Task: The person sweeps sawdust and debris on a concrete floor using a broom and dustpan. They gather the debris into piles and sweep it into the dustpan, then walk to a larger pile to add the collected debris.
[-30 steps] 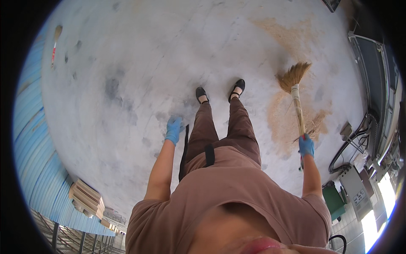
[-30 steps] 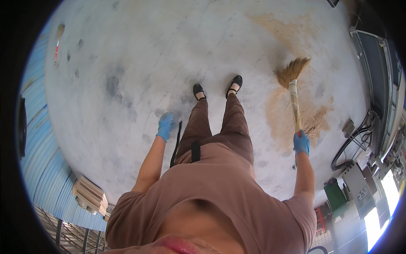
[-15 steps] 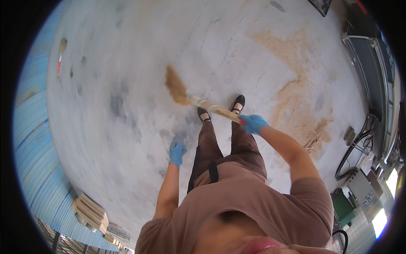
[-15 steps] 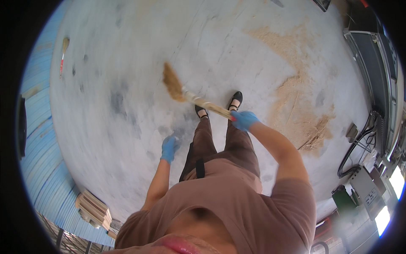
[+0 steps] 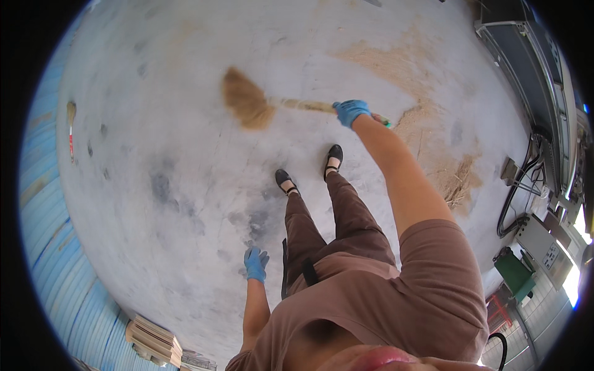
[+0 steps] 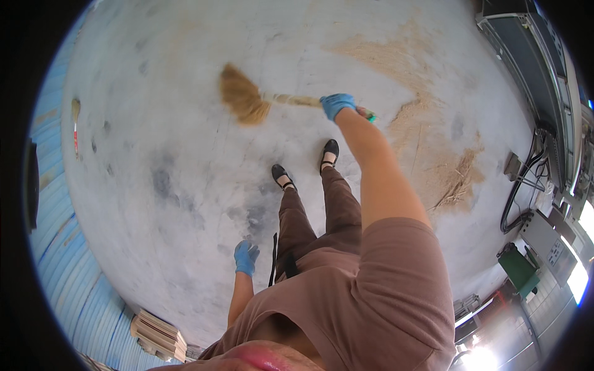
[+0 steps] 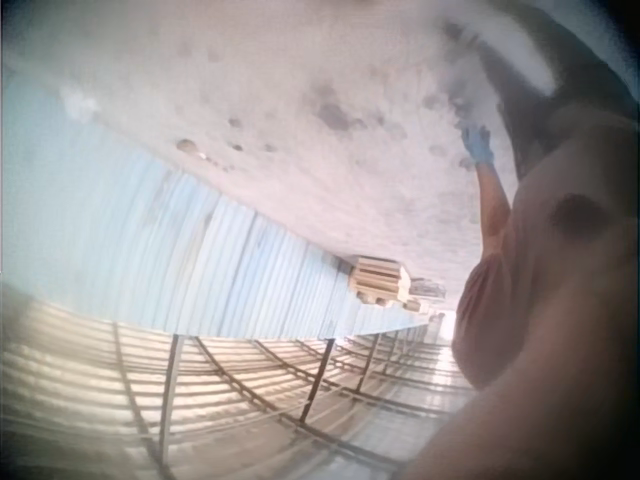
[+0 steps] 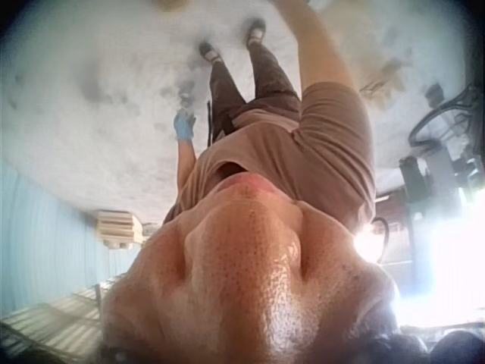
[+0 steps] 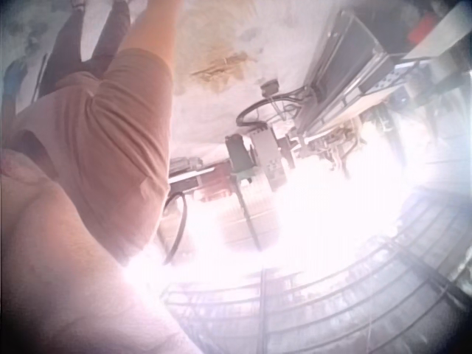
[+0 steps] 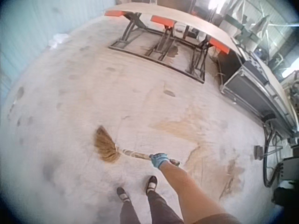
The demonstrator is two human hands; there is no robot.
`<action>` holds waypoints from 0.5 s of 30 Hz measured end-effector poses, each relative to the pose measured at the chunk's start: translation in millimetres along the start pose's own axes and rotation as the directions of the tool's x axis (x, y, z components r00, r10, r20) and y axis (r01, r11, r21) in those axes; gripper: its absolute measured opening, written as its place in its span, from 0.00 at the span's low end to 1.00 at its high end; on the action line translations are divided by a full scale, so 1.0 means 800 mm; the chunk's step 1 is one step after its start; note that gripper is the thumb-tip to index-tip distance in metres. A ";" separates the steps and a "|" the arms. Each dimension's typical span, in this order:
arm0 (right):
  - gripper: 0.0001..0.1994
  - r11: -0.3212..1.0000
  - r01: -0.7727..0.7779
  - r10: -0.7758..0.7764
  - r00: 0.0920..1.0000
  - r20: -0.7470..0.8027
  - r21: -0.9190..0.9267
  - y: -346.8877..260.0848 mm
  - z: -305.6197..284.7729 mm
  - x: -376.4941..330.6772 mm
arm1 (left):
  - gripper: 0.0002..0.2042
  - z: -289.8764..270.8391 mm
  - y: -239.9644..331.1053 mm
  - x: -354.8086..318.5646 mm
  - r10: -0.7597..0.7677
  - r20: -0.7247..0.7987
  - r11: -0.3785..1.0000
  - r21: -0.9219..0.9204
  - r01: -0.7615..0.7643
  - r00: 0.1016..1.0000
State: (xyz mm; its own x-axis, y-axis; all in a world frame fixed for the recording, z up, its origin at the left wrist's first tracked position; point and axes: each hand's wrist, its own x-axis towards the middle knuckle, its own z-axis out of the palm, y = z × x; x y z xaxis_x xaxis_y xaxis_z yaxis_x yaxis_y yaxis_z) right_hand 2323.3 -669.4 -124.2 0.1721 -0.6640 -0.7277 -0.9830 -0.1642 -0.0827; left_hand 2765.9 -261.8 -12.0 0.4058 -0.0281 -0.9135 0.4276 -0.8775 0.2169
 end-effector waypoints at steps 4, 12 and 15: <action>0.18 0.961 -0.223 0.231 0.973 -0.028 0.162 0.125 0.002 -0.022 | 0.23 0.064 0.024 -0.009 0.052 0.072 0.996 0.068 -0.057 0.996; 0.20 0.743 -0.523 0.548 0.833 0.068 0.416 0.331 0.086 -0.149 | 0.25 0.225 0.102 -0.042 0.232 0.297 0.939 0.180 -0.293 0.926; 0.18 0.573 -0.609 0.652 0.744 0.145 0.548 0.372 0.138 -0.229 | 0.25 0.276 0.111 -0.064 0.212 0.313 0.926 0.240 -0.293 0.926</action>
State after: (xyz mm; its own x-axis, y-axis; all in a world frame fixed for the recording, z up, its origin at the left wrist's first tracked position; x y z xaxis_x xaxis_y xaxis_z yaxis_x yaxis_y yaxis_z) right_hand 1992.0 -516.0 -90.5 -0.5224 -0.4951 -0.6943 -0.7035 0.7103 0.0228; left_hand 2604.4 -443.8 -22.2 0.2132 -0.3617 -0.9076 0.0836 -0.9188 0.3858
